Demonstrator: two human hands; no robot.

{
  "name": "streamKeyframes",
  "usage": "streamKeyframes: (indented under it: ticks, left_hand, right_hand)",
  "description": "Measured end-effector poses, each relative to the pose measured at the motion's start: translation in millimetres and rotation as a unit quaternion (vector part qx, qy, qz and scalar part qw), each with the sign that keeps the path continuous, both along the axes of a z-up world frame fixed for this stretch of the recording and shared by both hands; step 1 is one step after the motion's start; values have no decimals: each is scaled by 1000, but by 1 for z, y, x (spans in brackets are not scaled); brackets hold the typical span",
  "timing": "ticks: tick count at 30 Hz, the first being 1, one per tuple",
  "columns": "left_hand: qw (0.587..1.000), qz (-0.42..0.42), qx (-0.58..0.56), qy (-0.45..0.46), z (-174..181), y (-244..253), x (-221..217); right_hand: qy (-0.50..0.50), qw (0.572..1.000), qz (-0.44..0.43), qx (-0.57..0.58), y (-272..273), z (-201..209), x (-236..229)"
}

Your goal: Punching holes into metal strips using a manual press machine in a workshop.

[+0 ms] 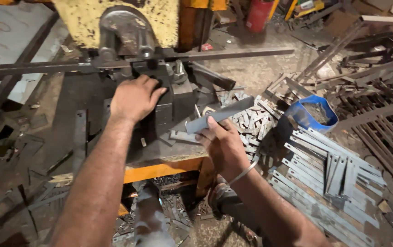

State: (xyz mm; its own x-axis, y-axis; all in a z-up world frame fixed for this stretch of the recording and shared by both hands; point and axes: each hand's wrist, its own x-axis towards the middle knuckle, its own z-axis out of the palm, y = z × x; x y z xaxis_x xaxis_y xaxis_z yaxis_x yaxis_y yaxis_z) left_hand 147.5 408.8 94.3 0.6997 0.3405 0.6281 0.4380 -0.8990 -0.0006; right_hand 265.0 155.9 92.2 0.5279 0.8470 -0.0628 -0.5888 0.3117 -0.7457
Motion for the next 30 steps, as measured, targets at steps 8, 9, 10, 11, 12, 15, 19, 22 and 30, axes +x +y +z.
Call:
streamKeyframes:
  ticks: [8, 9, 10, 11, 12, 15, 19, 22, 30]
  left_hand:
    - [999, -20, -14, -29, 0, 0, 0]
    - [999, -21, -10, -28, -1, 1, -1]
    - [999, -22, -7, -29, -2, 1, -1]
    - [999, -20, -12, -31, -4, 2, -1]
    - [999, -22, -8, -34, -5, 2, -1]
    - [999, -18, 1, -32, -5, 1, 0]
    - [1000, 4, -10, -16, 0, -2, 2]
    - [1000, 10, 6, -25, -10, 4, 2]
    - [1000, 9, 0, -13, -5, 2, 3]
  right_hand:
    - [-26, 999, -36, 24, 23, -24, 0]
    - [-113, 992, -60, 9, 20, -28, 1]
    - [-200, 976, -82, -7, 16, -32, 2]
    - [-201, 976, -78, -12, 12, -36, 4]
    - [-292, 950, -109, -5, 6, -41, 5]
    - [-480, 865, -145, -15, -4, -38, 2]
    - [-827, 534, -76, -156, 6, -56, 13]
    - [-781, 611, -80, -102, 2, -37, 21]
    - [-757, 636, -50, -141, 4, -45, 20]
